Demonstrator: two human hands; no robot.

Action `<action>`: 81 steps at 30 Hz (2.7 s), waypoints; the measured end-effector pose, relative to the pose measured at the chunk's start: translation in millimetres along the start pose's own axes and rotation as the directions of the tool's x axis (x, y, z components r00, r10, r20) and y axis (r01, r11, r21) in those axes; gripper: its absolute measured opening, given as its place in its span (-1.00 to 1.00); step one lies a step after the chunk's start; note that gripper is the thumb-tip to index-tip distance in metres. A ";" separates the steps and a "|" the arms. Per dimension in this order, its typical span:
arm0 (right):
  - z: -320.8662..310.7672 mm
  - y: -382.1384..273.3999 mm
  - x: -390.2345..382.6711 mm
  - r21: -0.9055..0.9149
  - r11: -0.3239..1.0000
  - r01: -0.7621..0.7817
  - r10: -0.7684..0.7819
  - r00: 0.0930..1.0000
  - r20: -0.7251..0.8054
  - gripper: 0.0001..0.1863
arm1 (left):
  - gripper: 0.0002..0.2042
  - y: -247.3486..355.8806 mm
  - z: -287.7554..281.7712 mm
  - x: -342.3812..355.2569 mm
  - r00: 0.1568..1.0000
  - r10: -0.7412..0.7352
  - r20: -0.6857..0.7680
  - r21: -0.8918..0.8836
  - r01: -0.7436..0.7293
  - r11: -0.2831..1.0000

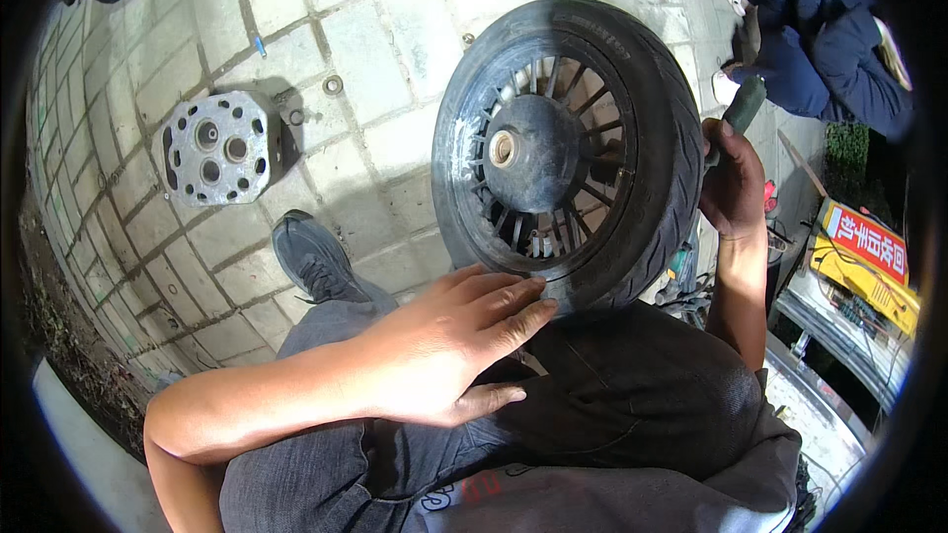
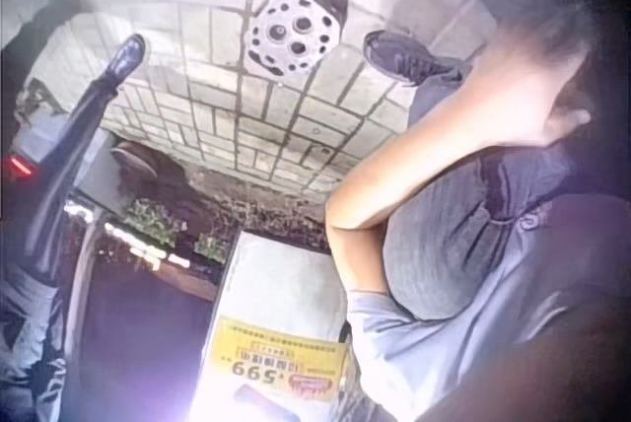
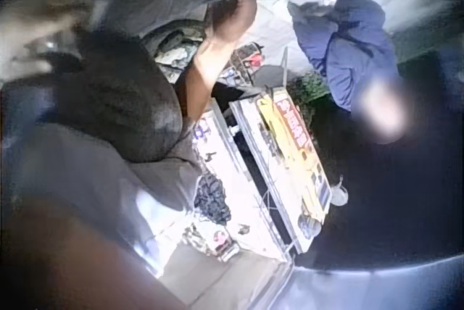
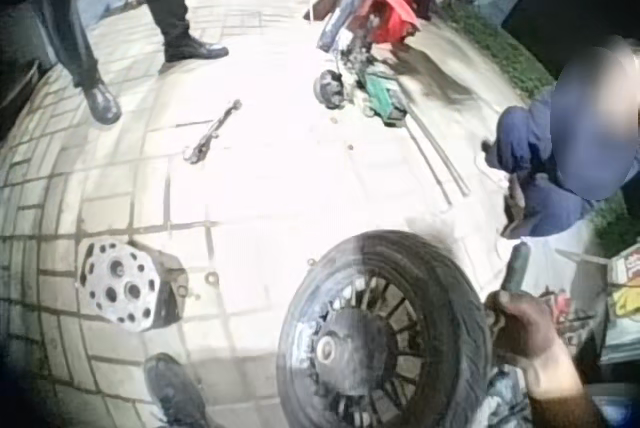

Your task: The person uses a hammer and a green-handled tool to repeatedly strike and adjust the hub of a motorcycle wheel lying on the ground. They rotate the wheel and continue hammering different sections of the hub throughout the clip.

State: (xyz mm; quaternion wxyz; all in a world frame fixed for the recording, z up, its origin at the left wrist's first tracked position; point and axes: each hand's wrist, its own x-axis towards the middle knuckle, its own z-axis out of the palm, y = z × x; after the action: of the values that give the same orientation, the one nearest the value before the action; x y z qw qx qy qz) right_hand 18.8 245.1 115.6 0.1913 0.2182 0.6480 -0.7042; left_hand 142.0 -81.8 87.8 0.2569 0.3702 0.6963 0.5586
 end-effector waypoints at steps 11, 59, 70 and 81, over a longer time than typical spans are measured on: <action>3.1 -0.9 -4.0 -0.102 0.994 0.039 -0.031 0.996 0.082 -0.60 | -0.25 6.3 -3.1 5.2 0.992 -0.009 -0.122 -0.064 0.001 0.998; 260.1 90.8 85.3 -0.275 0.623 0.733 -0.190 0.482 0.855 -0.68 | -0.33 -71.7 -159.4 -34.7 0.847 -0.297 -0.440 -0.202 0.228 0.952; 226.6 81.5 88.9 -0.398 0.816 0.420 -0.049 0.735 0.676 -0.61 | -0.78 -107.6 -133.1 -16.6 0.705 -0.397 -0.588 -0.445 0.128 0.886; -3.2 188.2 70.7 -0.871 0.491 -0.007 -0.078 0.996 -0.052 -0.58 | -0.69 -115.3 -140.1 -17.5 0.545 -0.530 -0.650 -0.390 0.359 0.848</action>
State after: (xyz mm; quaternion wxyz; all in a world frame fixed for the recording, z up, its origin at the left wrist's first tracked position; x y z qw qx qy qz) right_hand 64.1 232.9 -79.9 0.2333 0.1082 0.9263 -0.2752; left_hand 18.1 -189.9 9.3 0.1250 -0.1067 0.7465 0.6448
